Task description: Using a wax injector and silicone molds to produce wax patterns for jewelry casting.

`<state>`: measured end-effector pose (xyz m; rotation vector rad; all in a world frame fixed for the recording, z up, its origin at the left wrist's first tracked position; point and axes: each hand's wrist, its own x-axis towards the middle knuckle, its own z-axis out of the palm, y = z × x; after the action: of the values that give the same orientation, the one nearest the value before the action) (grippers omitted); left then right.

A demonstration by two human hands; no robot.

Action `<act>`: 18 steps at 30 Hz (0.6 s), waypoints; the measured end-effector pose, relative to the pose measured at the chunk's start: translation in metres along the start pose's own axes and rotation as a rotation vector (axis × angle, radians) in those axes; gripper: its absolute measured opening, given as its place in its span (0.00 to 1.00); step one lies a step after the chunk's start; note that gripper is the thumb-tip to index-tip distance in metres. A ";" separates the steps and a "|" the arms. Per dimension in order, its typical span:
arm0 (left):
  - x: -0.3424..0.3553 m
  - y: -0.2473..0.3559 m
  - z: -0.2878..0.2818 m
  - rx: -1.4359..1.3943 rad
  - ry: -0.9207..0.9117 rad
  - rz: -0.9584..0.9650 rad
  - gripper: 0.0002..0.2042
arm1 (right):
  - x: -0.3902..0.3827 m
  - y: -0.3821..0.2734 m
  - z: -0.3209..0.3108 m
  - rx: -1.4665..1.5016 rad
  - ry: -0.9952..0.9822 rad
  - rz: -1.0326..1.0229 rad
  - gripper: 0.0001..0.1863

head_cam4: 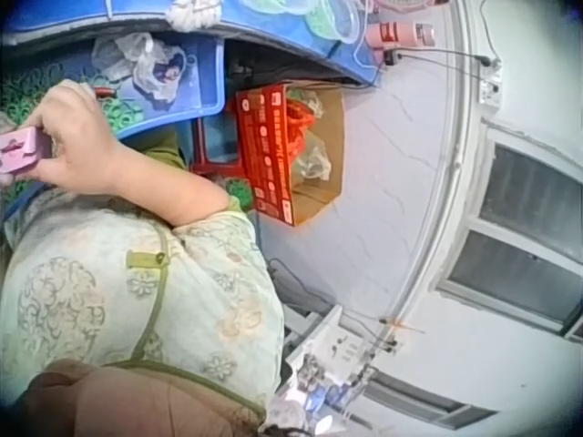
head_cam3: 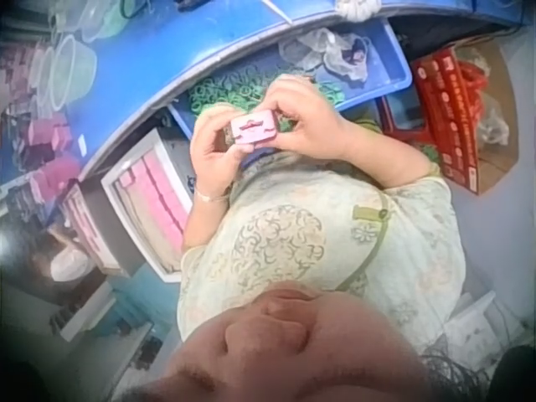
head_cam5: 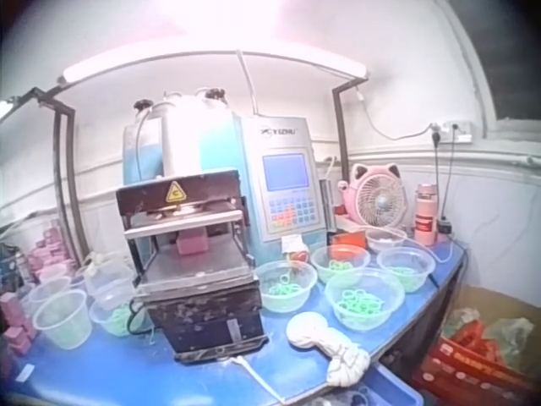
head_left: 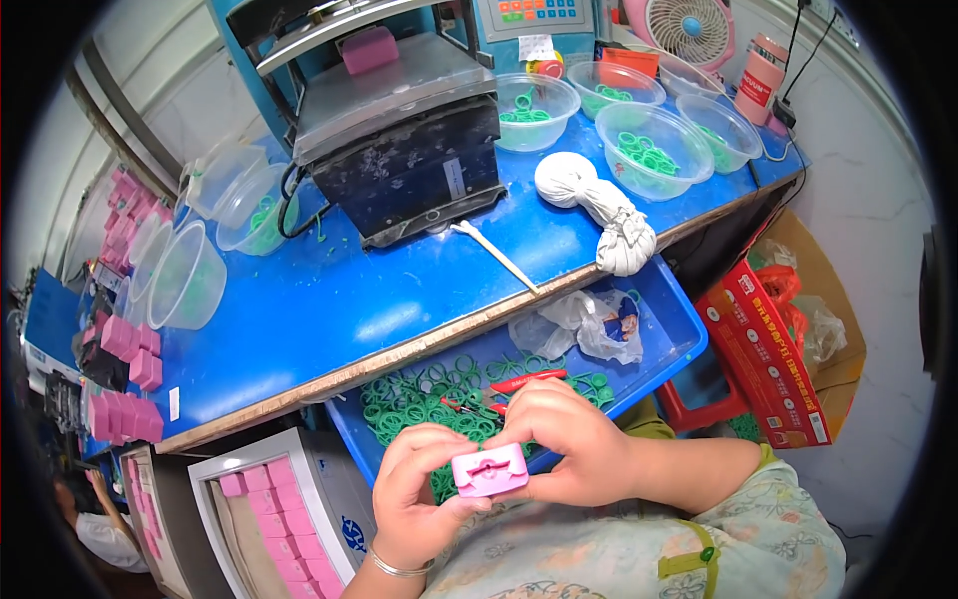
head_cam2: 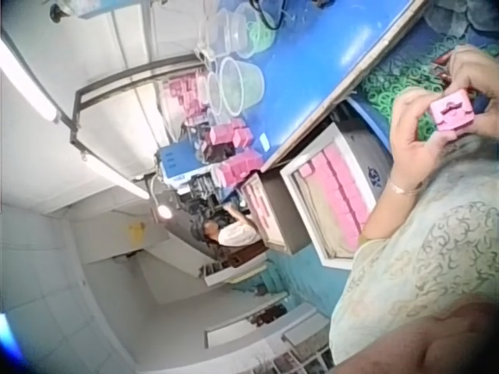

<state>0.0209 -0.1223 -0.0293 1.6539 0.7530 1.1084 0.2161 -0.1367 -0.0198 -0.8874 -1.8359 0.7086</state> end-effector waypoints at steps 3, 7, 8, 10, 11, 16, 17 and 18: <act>0.003 0.000 -0.002 0.057 0.007 0.119 0.19 | 0.000 -0.001 0.002 -0.011 -0.032 -0.009 0.19; 0.003 -0.003 -0.007 0.060 -0.034 0.138 0.18 | 0.001 0.000 0.003 -0.028 -0.056 -0.041 0.19; 0.003 -0.004 -0.010 0.065 -0.089 0.121 0.18 | 0.002 0.001 0.003 -0.050 -0.073 -0.066 0.19; 0.002 -0.004 -0.013 0.032 -0.135 0.089 0.18 | 0.003 0.002 0.004 -0.054 -0.058 -0.115 0.17; 0.002 -0.004 -0.013 0.000 -0.182 0.059 0.18 | 0.003 0.003 0.004 -0.058 -0.042 -0.165 0.17; -0.001 0.002 -0.013 0.090 -0.176 0.025 0.18 | 0.002 0.001 0.004 -0.181 -0.033 -0.216 0.17; 0.000 0.003 -0.013 0.128 -0.177 0.048 0.17 | 0.002 0.001 0.004 -0.184 -0.032 -0.200 0.17; -0.002 0.004 -0.012 0.129 -0.176 0.047 0.17 | 0.002 0.001 0.005 -0.187 -0.031 -0.185 0.17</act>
<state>0.0093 -0.1206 -0.0250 1.8593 0.6857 0.9481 0.2114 -0.1348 -0.0219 -0.8159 -2.0063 0.4429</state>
